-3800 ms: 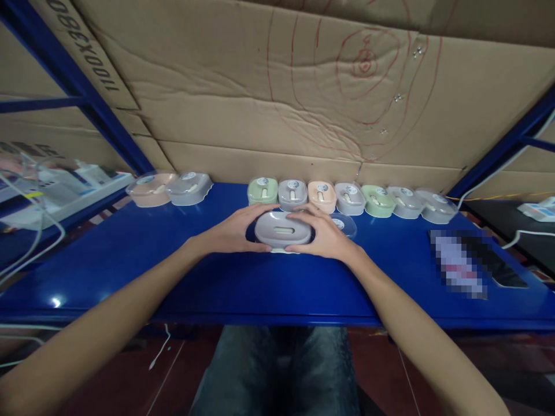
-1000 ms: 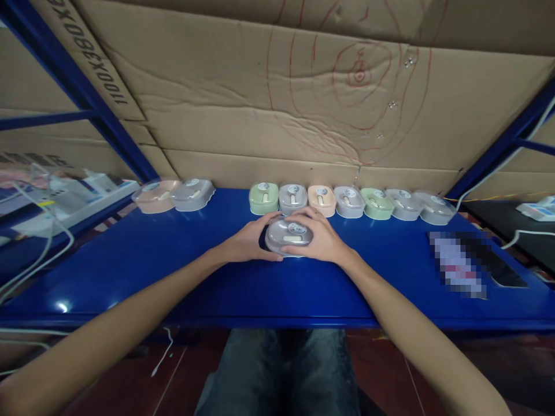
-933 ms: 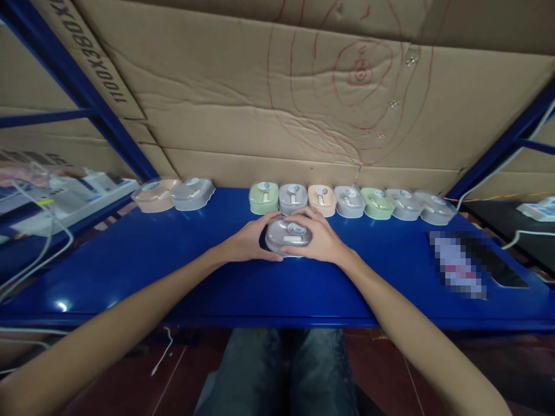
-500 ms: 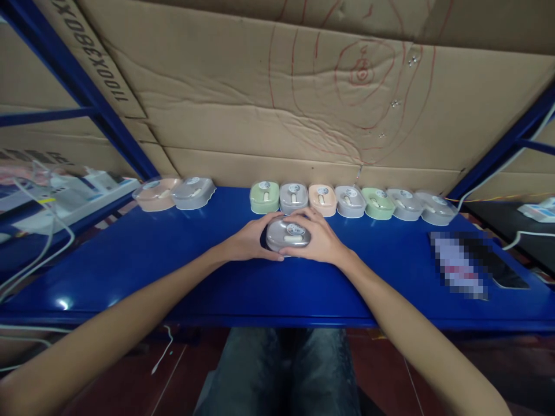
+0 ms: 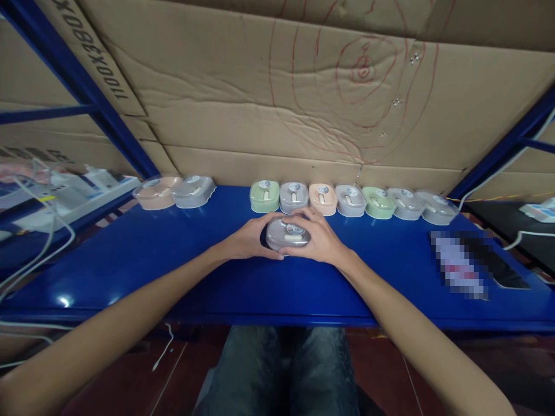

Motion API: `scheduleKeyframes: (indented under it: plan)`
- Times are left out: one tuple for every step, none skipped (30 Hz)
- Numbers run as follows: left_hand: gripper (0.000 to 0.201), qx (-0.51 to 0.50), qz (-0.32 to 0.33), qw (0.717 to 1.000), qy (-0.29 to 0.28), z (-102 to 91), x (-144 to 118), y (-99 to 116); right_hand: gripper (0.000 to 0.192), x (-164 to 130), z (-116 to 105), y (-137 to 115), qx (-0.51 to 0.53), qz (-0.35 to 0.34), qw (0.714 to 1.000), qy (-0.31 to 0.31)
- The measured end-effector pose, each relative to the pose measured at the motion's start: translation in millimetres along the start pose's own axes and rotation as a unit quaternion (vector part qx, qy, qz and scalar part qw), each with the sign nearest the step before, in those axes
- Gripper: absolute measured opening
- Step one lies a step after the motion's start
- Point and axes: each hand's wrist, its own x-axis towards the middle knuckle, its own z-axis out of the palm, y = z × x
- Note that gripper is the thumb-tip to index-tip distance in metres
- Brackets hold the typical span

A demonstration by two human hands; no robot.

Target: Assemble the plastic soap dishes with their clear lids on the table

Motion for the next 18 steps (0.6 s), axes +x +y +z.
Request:
scheduleKeyframes:
  plan:
    - [0.107,0.0,-0.001,1.0,0.001,0.2,0,0,0.069,0,0,1,-0.001,0.0,1.0,-0.003]
    - [0.107,0.0,-0.002,1.0,0.002,0.4,0,-1,0.068,-1,0,1,-0.002,-0.001,1.0,-0.008]
    - [0.107,-0.001,-0.003,1.0,0.003,0.6,0,-1,0.068,-1,-1,2,-0.003,-0.004,1.0,-0.012]
    - [0.106,-0.005,-0.003,1.0,0.004,0.7,1,-2,0.067,-1,-1,2,-0.005,-0.007,1.0,-0.017]
    - [0.106,-0.009,-0.003,1.0,0.005,0.8,1,-2,0.068,-1,-1,3,-0.006,-0.012,1.0,-0.022]
    - [0.106,-0.013,-0.003,1.0,0.006,0.8,1,-2,0.068,-1,-2,3,-0.008,-0.017,0.999,-0.028]
    - [0.105,-0.018,-0.004,1.0,0.006,0.7,1,-2,0.068,-1,-2,4,-0.009,-0.021,0.999,-0.034]
    - [0.105,-0.022,-0.004,1.0,0.006,0.7,2,-2,0.069,-1,-2,4,-0.011,-0.023,0.999,-0.039]
    - [0.105,-0.025,-0.005,1.0,0.006,0.7,2,-2,0.069,-1,-3,4,-0.013,-0.024,0.999,-0.044]
    - [0.106,-0.026,-0.007,1.0,0.006,0.7,2,-2,0.069,-1,-3,4,-0.016,-0.024,0.998,-0.049]
    - [0.107,-0.026,-0.009,1.0,0.006,0.7,2,-2,0.07,-1,-4,3,-0.021,-0.025,0.998,-0.054]
    - [0.108,-0.025,-0.01,1.0,0.005,0.7,3,-2,0.071,-1,-5,3,-0.027,-0.025,0.998,-0.06]
    - [0.109,-0.025,-0.012,1.0,0.006,0.8,3,-2,0.071,0,-6,2,-0.033,-0.026,0.997,-0.066]
    - [0.109,-0.025,-0.014,1.0,0.006,0.9,3,-2,0.071,0,-7,0,-0.04,-0.027,0.996,-0.073]
    - [0.11,-0.026,-0.016,1.0,0.006,1.0,3,-2,0.07,1,-8,-1,-0.048,-0.027,0.995,-0.08]
    - [0.11,-0.028,-0.016,0.999,0.006,1.1,4,-2,0.07,1,-9,-2,-0.057,-0.027,0.994,-0.088]
    - [0.111,-0.03,-0.017,0.999,0.007,1.2,4,-2,0.07,1,-10,-4,-0.066,-0.027,0.993,-0.094]
    - [0.112,-0.032,-0.017,0.999,0.008,1.2,5,-2,0.07,2,-11,-5,-0.075,-0.028,0.992,-0.1]
